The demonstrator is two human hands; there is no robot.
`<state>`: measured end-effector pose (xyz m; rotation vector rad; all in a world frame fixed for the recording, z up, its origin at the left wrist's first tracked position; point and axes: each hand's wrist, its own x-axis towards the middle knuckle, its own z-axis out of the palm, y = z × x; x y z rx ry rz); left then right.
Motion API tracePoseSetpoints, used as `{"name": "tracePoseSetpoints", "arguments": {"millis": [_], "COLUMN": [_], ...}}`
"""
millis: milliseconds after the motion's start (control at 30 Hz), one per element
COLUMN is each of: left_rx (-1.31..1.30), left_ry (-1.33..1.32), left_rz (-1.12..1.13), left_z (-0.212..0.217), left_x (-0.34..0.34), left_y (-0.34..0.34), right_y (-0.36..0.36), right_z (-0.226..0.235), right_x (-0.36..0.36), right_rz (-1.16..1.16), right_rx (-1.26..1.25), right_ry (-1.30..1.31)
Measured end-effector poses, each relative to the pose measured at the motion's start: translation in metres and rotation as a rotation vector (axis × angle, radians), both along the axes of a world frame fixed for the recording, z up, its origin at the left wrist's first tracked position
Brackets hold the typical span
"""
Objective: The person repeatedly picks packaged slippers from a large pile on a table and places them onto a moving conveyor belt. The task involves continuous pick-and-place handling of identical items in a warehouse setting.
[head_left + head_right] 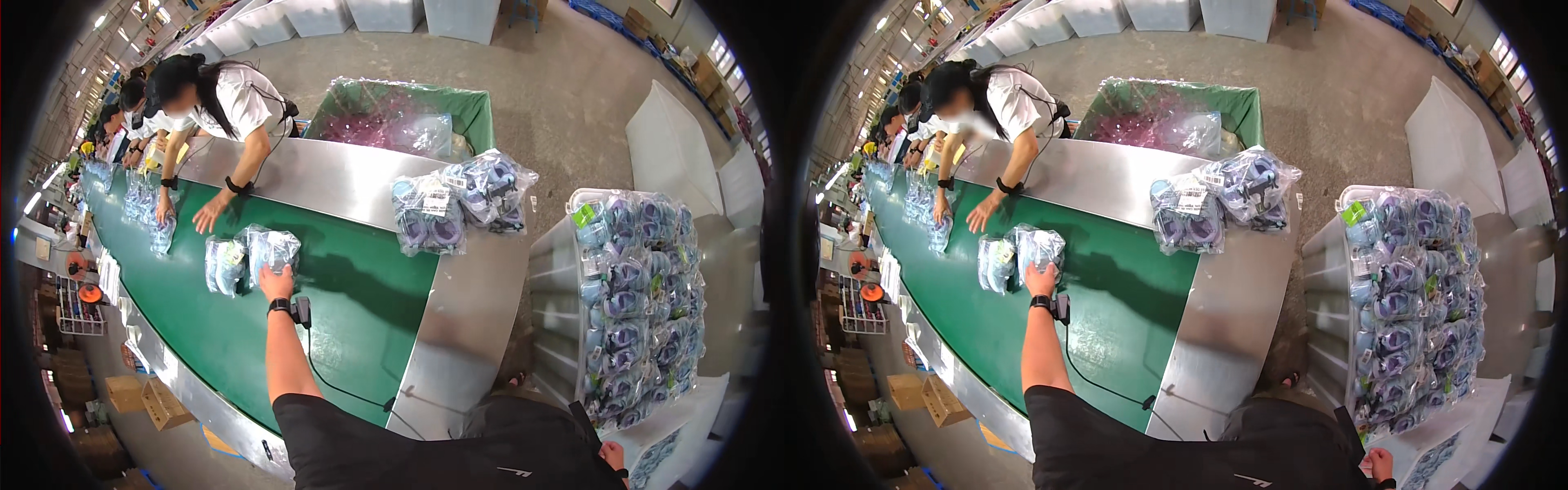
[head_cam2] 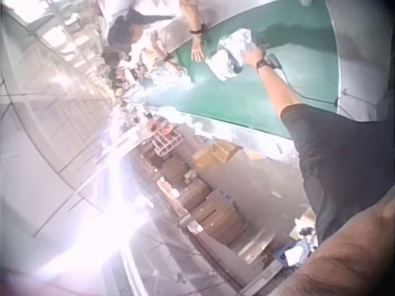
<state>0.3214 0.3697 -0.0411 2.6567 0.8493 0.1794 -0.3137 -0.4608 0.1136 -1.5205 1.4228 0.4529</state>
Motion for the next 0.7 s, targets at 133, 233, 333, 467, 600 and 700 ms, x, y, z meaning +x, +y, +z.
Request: {"name": "tracePoseSetpoints", "arguments": {"millis": [133,233,333,467,600,700], "left_rx": [0.081,0.122,-0.280,-1.248,-1.666,-1.809], "left_ry": [-0.056,-0.242,-0.295,-0.608,-0.710,-0.856], "left_rz": [-0.068,-0.090,-0.027,0.040,0.602,0.539], "left_z": [-0.028,-0.037,-0.041,-0.031,-0.014,-0.035], "left_x": [-0.006,-0.041,-0.072,-0.071,-0.059,-0.059], "left_y": [-0.028,-0.111,-0.175,-0.201,-0.229,-0.212], "right_y": [0.014,0.011,-0.005,0.001,0.003,0.011], "right_z": [0.023,0.008,-0.007,-0.002,-0.012,-0.016], "right_x": [0.030,0.021,0.004,0.020,0.023,0.037], "right_rz": [0.189,0.236,0.353,0.046,0.017,0.100], "right_rx": [-0.108,-0.121,-0.126,0.001,0.009,-0.005], "right_ry": [0.055,0.047,-0.007,0.032,-0.001,-0.080]}}
